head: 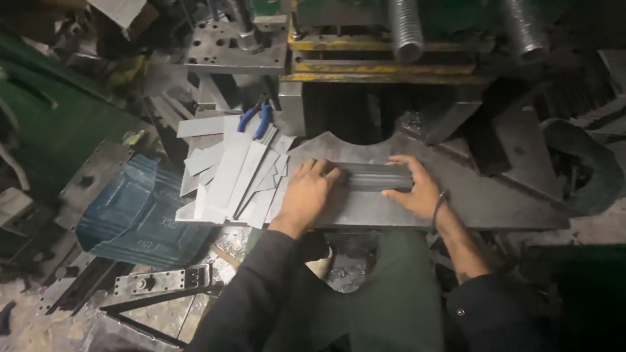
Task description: Placing metal plates into a stamping machine for processing.
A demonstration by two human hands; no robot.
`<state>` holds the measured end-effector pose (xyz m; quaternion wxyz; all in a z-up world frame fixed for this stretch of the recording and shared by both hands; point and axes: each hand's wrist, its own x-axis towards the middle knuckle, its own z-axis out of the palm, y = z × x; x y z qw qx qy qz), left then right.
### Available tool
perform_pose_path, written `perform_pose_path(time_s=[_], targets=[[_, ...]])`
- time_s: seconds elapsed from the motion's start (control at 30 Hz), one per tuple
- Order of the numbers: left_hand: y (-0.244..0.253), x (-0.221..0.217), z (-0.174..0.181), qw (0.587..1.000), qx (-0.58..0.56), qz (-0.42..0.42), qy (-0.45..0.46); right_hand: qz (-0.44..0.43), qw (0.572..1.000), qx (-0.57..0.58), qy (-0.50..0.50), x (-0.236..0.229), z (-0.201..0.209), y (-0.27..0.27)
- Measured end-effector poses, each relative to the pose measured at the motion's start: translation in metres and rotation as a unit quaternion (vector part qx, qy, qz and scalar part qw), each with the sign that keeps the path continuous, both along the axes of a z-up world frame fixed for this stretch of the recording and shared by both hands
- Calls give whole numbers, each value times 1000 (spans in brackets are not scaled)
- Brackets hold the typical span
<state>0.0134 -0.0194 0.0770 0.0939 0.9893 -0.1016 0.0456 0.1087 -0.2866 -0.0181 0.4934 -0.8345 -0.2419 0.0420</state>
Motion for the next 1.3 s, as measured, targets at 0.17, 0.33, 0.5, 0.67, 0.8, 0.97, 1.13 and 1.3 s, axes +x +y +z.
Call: perform_pose_path(time_s=[0.17, 0.33, 0.5, 0.67, 0.8, 0.97, 1.13, 1.3], targets=[[8, 1, -7, 994, 44, -73, -65, 7, 1000, 11, 0, -4, 13, 2], [3, 6, -8, 994, 33, -87, -49, 18, 1000, 22, -1, -2, 9, 0], [5, 1, 14, 997, -10, -71, 11, 16, 1000, 7, 10, -2, 14, 1], [24, -7, 50, 993, -67, -62, -77, 36, 999, 18, 9, 1, 12, -2], [37, -9, 44, 982, -168, -25, -77, 28, 1000, 2, 8, -2, 9, 1], [44, -7, 33, 980, -191, -13, -58, 19, 1000, -19, 12, -7, 17, -1], [59, -15, 50, 966, -240, -19, -96, -4, 999, -38, 36, -7, 13, -1], [77, -28, 25, 820, -539, 184, 51, 8, 999, -36, 11, 1, -5, -5]])
